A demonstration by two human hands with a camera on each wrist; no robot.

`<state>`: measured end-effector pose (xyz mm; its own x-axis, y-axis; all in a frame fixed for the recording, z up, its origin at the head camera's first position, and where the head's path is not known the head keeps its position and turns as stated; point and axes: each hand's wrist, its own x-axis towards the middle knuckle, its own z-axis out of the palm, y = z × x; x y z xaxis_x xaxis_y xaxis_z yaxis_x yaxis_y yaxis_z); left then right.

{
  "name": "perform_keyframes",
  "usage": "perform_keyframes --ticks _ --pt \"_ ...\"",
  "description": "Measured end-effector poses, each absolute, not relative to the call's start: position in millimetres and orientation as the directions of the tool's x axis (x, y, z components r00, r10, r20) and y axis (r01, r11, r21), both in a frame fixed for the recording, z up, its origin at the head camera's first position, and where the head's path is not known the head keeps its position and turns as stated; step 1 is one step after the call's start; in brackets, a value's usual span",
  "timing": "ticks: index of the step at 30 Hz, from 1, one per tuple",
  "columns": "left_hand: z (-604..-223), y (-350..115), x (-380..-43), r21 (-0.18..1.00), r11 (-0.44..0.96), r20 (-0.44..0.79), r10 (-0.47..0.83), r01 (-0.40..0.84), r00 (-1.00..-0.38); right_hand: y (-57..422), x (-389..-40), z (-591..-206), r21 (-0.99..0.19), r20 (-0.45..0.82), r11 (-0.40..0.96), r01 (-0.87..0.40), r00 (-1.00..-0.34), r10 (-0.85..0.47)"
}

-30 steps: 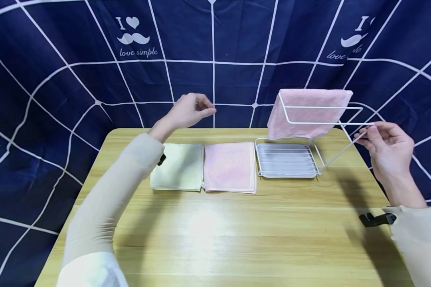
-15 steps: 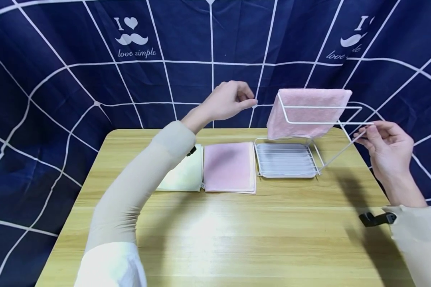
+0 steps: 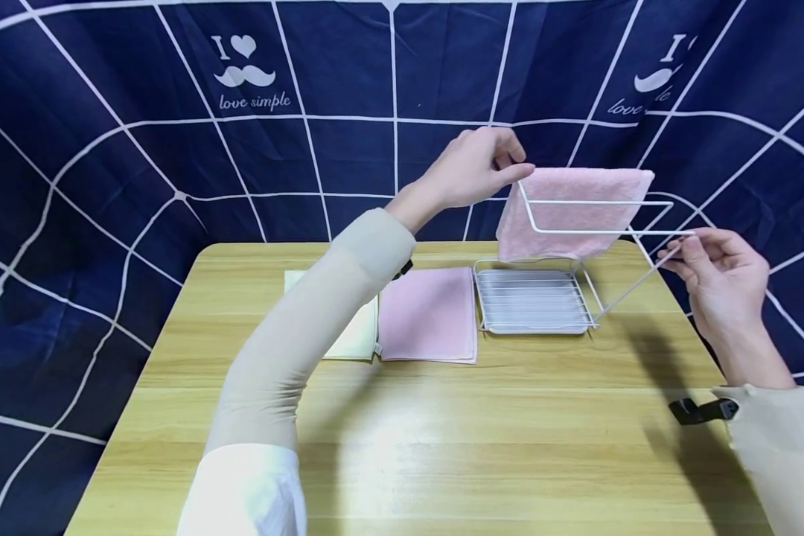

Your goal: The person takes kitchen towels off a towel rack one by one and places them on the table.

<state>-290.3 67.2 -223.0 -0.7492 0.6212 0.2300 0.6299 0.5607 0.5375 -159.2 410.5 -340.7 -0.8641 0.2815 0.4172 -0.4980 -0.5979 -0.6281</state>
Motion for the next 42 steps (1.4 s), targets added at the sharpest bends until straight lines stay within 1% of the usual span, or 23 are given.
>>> perform_keyframes --ticks 5,8,9,10,12,16,17,19,20,22,24,31,36,40,42 --pt "-218.7 86.4 -290.7 0.530 0.564 0.212 0.635 0.633 -0.743 411.7 -159.0 -341.6 -0.629 0.420 -0.598 -0.497 -0.864 0.276" --pt "-218.9 95.1 -294.4 0.519 0.584 0.203 0.625 0.625 -0.753 411.8 -159.3 -342.4 -0.623 0.424 -0.604 -0.497 -0.864 0.273" --pt "-219.4 97.5 -296.1 0.520 0.587 0.202 0.621 0.620 -0.758 411.9 -159.5 -342.9 -0.636 0.431 -0.583 -0.506 -0.859 0.276" --pt "-219.8 99.8 -297.9 0.526 0.587 0.201 0.617 0.615 -0.761 411.9 -159.8 -343.2 -0.633 0.432 -0.585 -0.507 -0.858 0.277" --pt "-221.1 104.5 -302.0 0.542 0.584 0.198 0.611 0.605 -0.767 412.5 -160.6 -343.8 -0.656 0.444 -0.541 -0.526 -0.849 0.287" --pt "-225.5 113.4 -308.9 0.575 0.561 0.190 0.616 0.595 -0.765 411.6 -159.4 -343.4 -0.657 0.444 -0.533 -0.533 -0.845 0.298" --pt "-227.0 115.9 -310.6 0.581 0.558 0.184 0.618 0.592 -0.764 411.1 -159.2 -343.7 -0.666 0.449 -0.511 -0.544 -0.839 0.308" --pt "-230.5 120.5 -313.6 0.587 0.552 0.178 0.625 0.592 -0.760 410.6 -158.0 -343.5 -0.646 0.431 -0.551 -0.527 -0.849 0.306" --pt "-232.3 122.5 -314.8 0.589 0.552 0.172 0.627 0.590 -0.760 410.4 -157.5 -343.6 -0.650 0.429 -0.545 -0.529 -0.848 0.311" --pt "-235.8 125.7 -316.8 0.593 0.553 0.161 0.630 0.585 -0.760 410.0 -156.5 -344.0 -0.656 0.426 -0.536 -0.531 -0.847 0.318" --pt "-239.2 128.1 -318.1 0.591 0.554 0.156 0.635 0.587 -0.757 410.0 -154.8 -343.6 -0.640 0.409 -0.574 -0.511 -0.859 0.308" --pt "-242.5 134.9 -319.9 0.610 0.540 0.129 0.654 0.580 -0.745 410.9 -153.5 -344.0 -0.637 0.398 -0.590 -0.496 -0.867 0.300" --pt "-243.9 138.3 -321.1 0.595 0.538 0.133 0.666 0.596 -0.734 410.6 -153.4 -343.7 -0.648 0.397 -0.570 -0.505 -0.863 0.312" --pt "-245.0 140.4 -321.8 0.577 0.558 0.128 0.659 0.596 -0.741 408.8 -153.0 -343.2 -0.651 0.403 -0.557 -0.515 -0.857 0.322" --pt "-245.3 140.8 -322.2 0.568 0.563 0.127 0.660 0.600 -0.740 407.8 -153.0 -343.3 -0.662 0.417 -0.529 -0.530 -0.848 0.327"
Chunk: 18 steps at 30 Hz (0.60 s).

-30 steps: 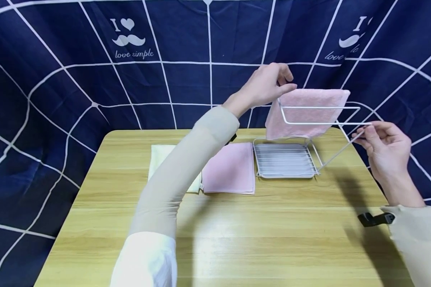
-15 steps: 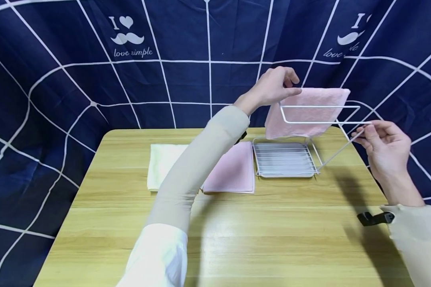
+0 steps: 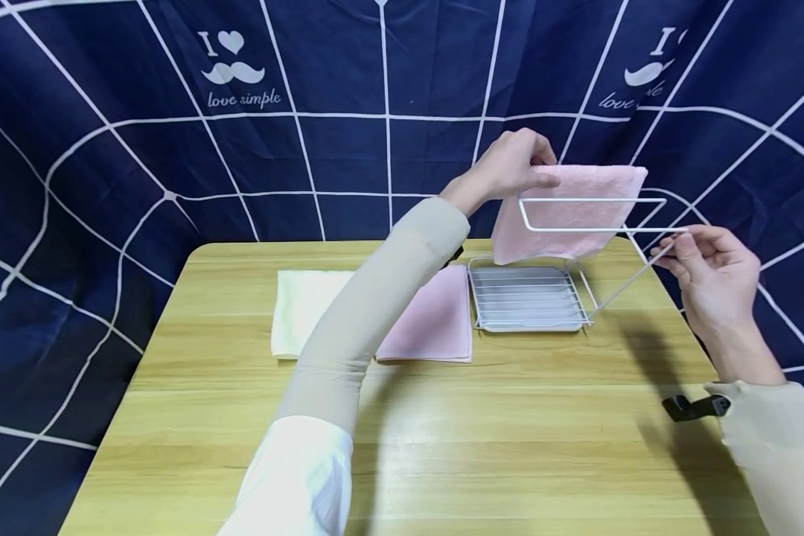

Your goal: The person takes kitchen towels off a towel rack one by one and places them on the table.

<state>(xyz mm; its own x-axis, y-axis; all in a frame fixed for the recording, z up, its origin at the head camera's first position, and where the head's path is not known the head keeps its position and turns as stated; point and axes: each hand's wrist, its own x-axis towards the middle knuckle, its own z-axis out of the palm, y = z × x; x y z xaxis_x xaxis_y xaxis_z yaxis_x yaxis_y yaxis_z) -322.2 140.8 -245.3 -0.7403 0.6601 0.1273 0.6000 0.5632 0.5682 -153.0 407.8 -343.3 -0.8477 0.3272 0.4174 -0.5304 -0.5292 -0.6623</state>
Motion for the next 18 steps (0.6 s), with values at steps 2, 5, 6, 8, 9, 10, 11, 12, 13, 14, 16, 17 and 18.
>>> perform_keyframes --ticks 2,5,6,8,9,10,11,12,13,14,16,17,18 --pt "-246.0 140.9 -322.7 0.563 0.565 0.129 0.662 0.604 -0.739 407.2 -153.4 -344.2 -0.662 0.429 -0.519 -0.540 -0.842 0.328" --pt "-246.9 140.5 -323.4 0.555 0.567 0.139 0.659 0.609 -0.739 406.6 -154.1 -345.0 -0.669 0.443 -0.501 -0.548 -0.836 0.323" --pt "-247.0 140.3 -323.5 0.552 0.567 0.145 0.656 0.611 -0.740 406.6 -154.2 -345.2 -0.671 0.445 -0.500 -0.548 -0.837 0.320" --pt "-247.2 140.3 -323.8 0.543 0.565 0.162 0.656 0.621 -0.737 407.1 -154.6 -345.4 -0.652 0.434 -0.540 -0.532 -0.846 0.308" --pt "-247.3 140.5 -324.1 0.538 0.563 0.171 0.656 0.628 -0.735 407.6 -154.6 -345.4 -0.652 0.434 -0.543 -0.529 -0.848 0.305" --pt "-247.4 140.6 -324.3 0.535 0.559 0.180 0.657 0.634 -0.732 408.2 -154.7 -345.5 -0.644 0.431 -0.559 -0.522 -0.851 0.299" --pt "-247.5 140.6 -324.5 0.534 0.554 0.190 0.658 0.639 -0.729 408.8 -154.8 -345.5 -0.641 0.430 -0.565 -0.519 -0.853 0.296" --pt "-247.6 140.7 -324.7 0.536 0.549 0.197 0.657 0.641 -0.728 409.6 -155.0 -345.4 -0.636 0.432 -0.573 -0.517 -0.854 0.290" --pt "-247.9 141.0 -325.1 0.538 0.544 0.206 0.656 0.644 -0.726 410.8 -155.2 -345.3 -0.628 0.430 -0.590 -0.508 -0.858 0.281" --pt "-248.0 141.1 -325.4 0.547 0.539 0.211 0.652 0.640 -0.729 411.6 -155.5 -345.2 -0.627 0.434 -0.591 -0.508 -0.858 0.276" --pt "-248.6 141.5 -325.9 0.568 0.530 0.216 0.642 0.629 -0.736 412.8 -156.3 -345.0 -0.626 0.441 -0.591 -0.508 -0.856 0.269" --pt "-248.9 141.9 -326.1 0.579 0.527 0.216 0.636 0.622 -0.741 413.3 -156.4 -344.9 -0.626 0.440 -0.593 -0.506 -0.857 0.268" --pt "-249.1 142.3 -326.0 0.586 0.525 0.215 0.633 0.617 -0.744 413.6 -156.5 -344.9 -0.622 0.437 -0.599 -0.504 -0.859 0.268"
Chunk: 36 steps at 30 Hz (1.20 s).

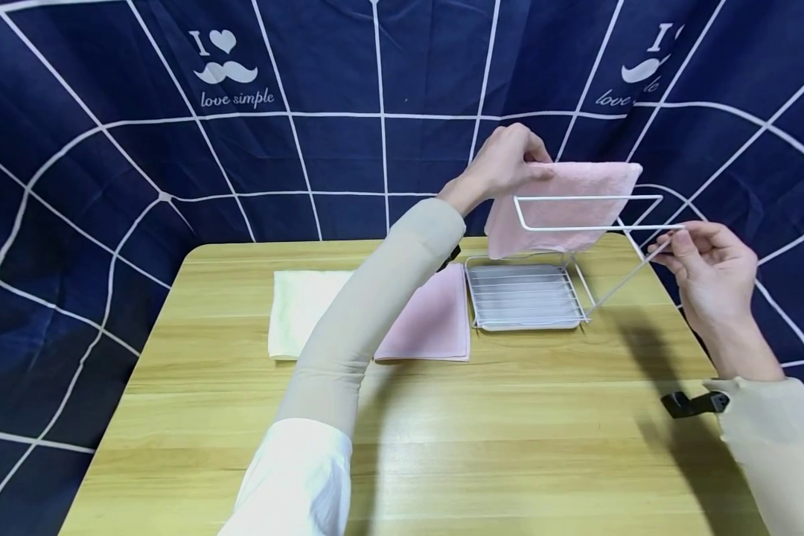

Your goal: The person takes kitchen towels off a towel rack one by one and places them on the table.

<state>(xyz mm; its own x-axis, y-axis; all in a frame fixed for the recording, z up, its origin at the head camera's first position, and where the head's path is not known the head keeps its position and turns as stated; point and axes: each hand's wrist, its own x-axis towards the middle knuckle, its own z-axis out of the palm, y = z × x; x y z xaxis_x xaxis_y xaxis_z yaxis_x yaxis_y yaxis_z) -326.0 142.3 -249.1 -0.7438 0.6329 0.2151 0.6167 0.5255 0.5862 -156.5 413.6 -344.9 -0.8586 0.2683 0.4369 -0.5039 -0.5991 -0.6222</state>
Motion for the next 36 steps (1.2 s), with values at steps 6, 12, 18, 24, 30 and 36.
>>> perform_keyframes --ticks 6,12,18,24,30,36 --pt "-249.2 142.0 -324.6 0.595 0.527 0.219 0.620 0.607 -0.753 412.4 -156.7 -344.8 -0.612 0.421 -0.615 -0.498 -0.863 0.279" --pt "-247.6 138.4 -323.9 0.600 0.518 0.251 0.602 0.610 -0.758 411.6 -158.6 -345.8 -0.609 0.435 -0.616 -0.499 -0.860 0.266" --pt "-239.6 132.6 -326.5 0.635 0.477 0.294 0.578 0.607 -0.762 411.9 -160.6 -345.7 -0.615 0.437 -0.603 -0.508 -0.856 0.275" --pt "-236.0 123.9 -327.7 0.639 0.473 0.300 0.573 0.607 -0.763 414.0 -162.2 -345.7 -0.613 0.427 -0.611 -0.500 -0.861 0.277" --pt "-230.9 115.1 -324.5 0.681 0.426 0.321 0.558 0.596 -0.765 413.1 -161.8 -345.6 -0.616 0.422 -0.614 -0.494 -0.865 0.272" --pt "-222.9 108.6 -322.0 0.701 0.405 0.334 0.541 0.587 -0.772 412.3 -161.9 -345.5 -0.615 0.425 -0.608 -0.503 -0.860 0.282"
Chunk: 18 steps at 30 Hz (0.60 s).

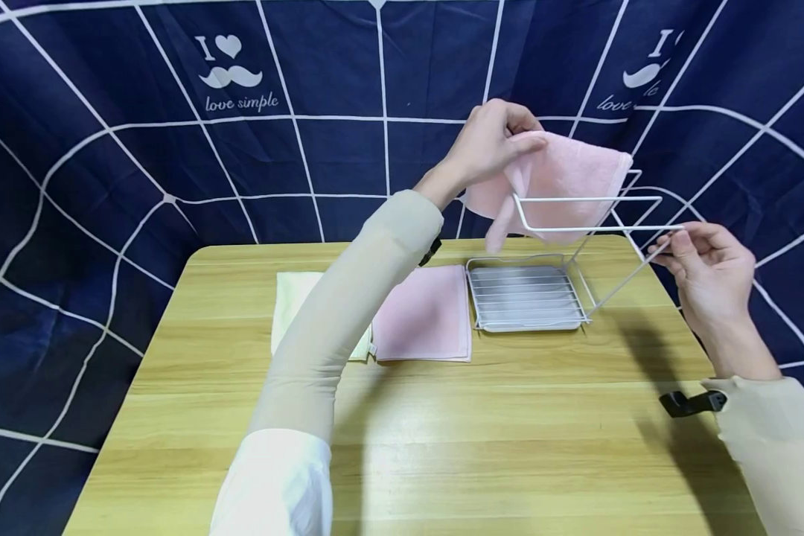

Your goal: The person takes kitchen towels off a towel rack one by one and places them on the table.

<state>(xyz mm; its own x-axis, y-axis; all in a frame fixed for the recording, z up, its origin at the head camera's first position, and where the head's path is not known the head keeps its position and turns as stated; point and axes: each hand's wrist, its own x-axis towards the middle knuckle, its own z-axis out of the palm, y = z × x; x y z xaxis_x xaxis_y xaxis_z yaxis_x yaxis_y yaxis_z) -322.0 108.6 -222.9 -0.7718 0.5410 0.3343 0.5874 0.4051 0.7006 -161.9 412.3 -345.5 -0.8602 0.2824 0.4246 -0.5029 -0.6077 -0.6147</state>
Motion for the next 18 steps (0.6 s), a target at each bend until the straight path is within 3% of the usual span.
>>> perform_keyframes --ticks 18 --pt "-204.9 95.2 -313.6 0.711 0.374 0.410 0.468 0.596 -0.783 415.3 -162.0 -348.0 -0.657 0.454 -0.522 -0.545 -0.838 0.303"
